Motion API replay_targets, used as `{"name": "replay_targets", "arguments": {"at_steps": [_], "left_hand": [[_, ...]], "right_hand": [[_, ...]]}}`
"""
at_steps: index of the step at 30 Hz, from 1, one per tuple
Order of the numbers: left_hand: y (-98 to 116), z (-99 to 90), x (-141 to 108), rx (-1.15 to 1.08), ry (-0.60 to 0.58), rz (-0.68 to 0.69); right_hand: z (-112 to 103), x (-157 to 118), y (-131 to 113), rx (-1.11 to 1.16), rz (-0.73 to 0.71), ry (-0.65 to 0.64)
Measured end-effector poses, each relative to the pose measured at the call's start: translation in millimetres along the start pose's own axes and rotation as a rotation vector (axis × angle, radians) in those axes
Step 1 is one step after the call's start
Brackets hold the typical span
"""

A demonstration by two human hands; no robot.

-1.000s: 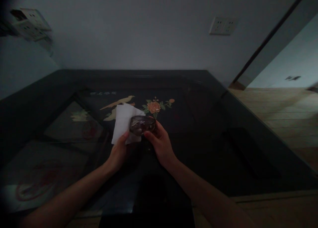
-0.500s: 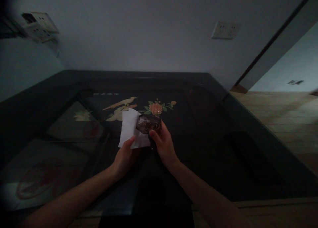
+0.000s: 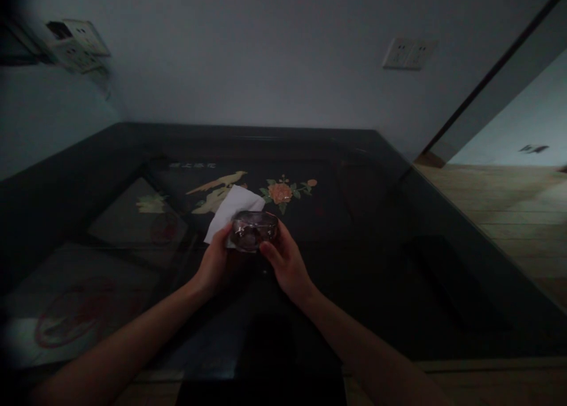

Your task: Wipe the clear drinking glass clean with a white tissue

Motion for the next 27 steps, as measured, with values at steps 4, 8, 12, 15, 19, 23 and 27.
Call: {"name": "replay_targets", "arguments": {"at_steps": [4,8,12,15,19,23,27], "left_hand": [[4.0,14.4,0.1,-0.16,-0.072,0.027],[-5.8,11.4,-5.3,-0.114,-0.094,-0.011],[-20.8,-4.7,-15.6,0.123,-0.057,-0.142],[-23.0,-7.6,-25.1,0.186,-0.13,-0.051],[-14.9,-1.6,-28.0,0.285,-0.155,0.154],[-5.8,-2.1,-15.0,0.286,-0.06,0.14],[-1.0,-3.7,1.6,0.108,0.026,0.06]], "right_hand": [[-2.9,-0.2,8.4,0.008,-0.007,0.047],[-10.1,2.1,14.2,0.001,-0.007,0.086],[-13.0,3.6,14.3,0.023,-0.011,0.085],[-13.3,4.4,14.4,0.003,-0.003,0.105],[-11.5,4.9,11.0,-0.064,0.022,0.086],[-7.7,2.6,2.1,-0.12,0.026,0.044],[-6.4,0.8,0.6,-0.104,0.02,-0.004]]}}
Point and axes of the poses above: each hand's wrist, its own x-axis towards the middle knuckle, its own z-axis out of the palm, y = z × x, the point moved 1 cm from there along x, towards the middle knuckle, and after that the axes turned 8 degrees about -y, right-handed, at the moved point
